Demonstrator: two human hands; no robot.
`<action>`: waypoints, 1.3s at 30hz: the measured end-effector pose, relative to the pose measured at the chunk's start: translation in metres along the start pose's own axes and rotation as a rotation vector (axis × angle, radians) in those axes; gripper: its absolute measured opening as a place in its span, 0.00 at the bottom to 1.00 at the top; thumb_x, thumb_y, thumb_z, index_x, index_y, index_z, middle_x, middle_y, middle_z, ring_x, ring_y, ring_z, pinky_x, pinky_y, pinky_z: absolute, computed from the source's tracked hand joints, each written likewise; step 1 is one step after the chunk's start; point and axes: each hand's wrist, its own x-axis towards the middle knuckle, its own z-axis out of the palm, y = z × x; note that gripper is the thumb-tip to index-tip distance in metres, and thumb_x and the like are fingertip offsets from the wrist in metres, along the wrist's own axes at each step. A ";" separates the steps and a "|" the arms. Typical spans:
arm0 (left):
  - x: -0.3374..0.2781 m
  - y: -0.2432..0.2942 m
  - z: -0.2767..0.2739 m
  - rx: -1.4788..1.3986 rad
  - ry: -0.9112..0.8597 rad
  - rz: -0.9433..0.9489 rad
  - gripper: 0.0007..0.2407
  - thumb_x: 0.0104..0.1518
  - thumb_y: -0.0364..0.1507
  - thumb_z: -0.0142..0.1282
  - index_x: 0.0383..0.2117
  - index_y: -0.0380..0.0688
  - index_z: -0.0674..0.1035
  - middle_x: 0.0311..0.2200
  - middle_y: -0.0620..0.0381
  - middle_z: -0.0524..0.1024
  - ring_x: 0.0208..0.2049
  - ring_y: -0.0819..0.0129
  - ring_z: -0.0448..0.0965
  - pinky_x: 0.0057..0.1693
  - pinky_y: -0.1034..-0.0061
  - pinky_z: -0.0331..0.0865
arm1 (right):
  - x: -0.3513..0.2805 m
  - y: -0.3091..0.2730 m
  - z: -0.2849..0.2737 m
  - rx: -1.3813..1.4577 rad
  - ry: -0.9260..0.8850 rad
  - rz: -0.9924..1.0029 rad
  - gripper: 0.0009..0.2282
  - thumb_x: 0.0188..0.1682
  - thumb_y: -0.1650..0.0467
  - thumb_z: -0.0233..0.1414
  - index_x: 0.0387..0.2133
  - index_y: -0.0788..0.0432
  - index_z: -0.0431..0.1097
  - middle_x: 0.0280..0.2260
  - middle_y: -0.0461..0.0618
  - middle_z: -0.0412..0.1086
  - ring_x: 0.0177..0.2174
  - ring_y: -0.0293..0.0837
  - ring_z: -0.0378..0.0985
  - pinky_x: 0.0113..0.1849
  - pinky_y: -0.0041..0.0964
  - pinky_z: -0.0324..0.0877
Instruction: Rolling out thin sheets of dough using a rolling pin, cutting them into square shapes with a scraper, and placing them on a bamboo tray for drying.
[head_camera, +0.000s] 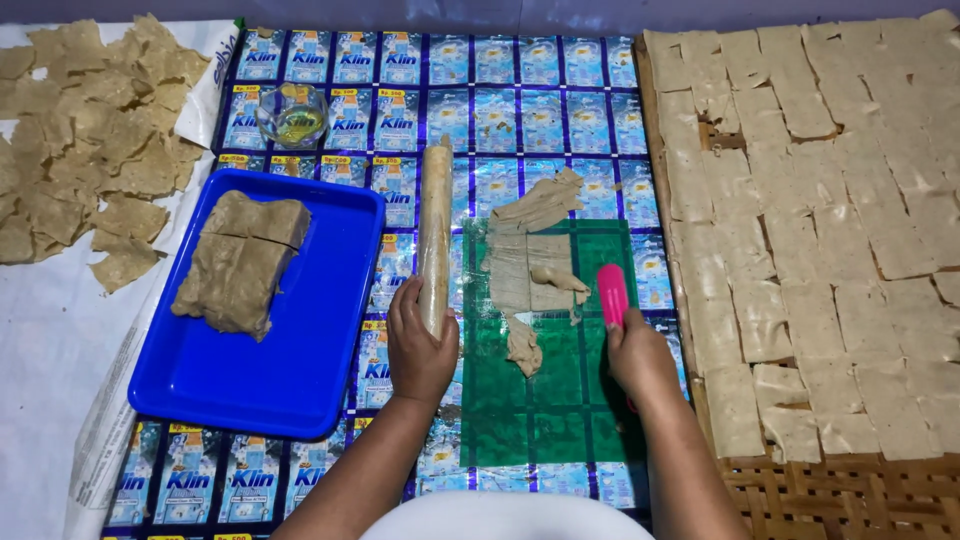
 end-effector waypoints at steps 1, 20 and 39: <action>0.000 0.000 0.001 0.001 -0.002 0.001 0.25 0.56 0.27 0.60 0.60 0.33 0.66 0.60 0.38 0.66 0.63 0.43 0.66 0.67 0.57 0.61 | -0.010 -0.018 -0.015 0.001 -0.001 0.002 0.10 0.55 0.67 0.52 0.39 0.64 0.71 0.29 0.69 0.74 0.31 0.67 0.77 0.34 0.57 0.70; -0.004 0.003 -0.005 -0.041 0.003 -0.004 0.26 0.59 0.29 0.59 0.62 0.31 0.64 0.63 0.37 0.62 0.65 0.43 0.62 0.68 0.53 0.57 | -0.022 -0.087 -0.032 0.199 -0.098 -0.291 0.09 0.51 0.66 0.50 0.40 0.56 0.73 0.32 0.62 0.77 0.31 0.65 0.79 0.31 0.59 0.71; 0.043 -0.011 0.154 -0.892 -0.442 -0.690 0.21 0.65 0.40 0.48 0.52 0.32 0.77 0.41 0.50 0.82 0.42 0.61 0.83 0.49 0.70 0.75 | 0.071 -0.029 0.018 0.090 -0.205 -0.077 0.17 0.54 0.60 0.50 0.33 0.62 0.76 0.33 0.69 0.75 0.38 0.70 0.76 0.41 0.61 0.70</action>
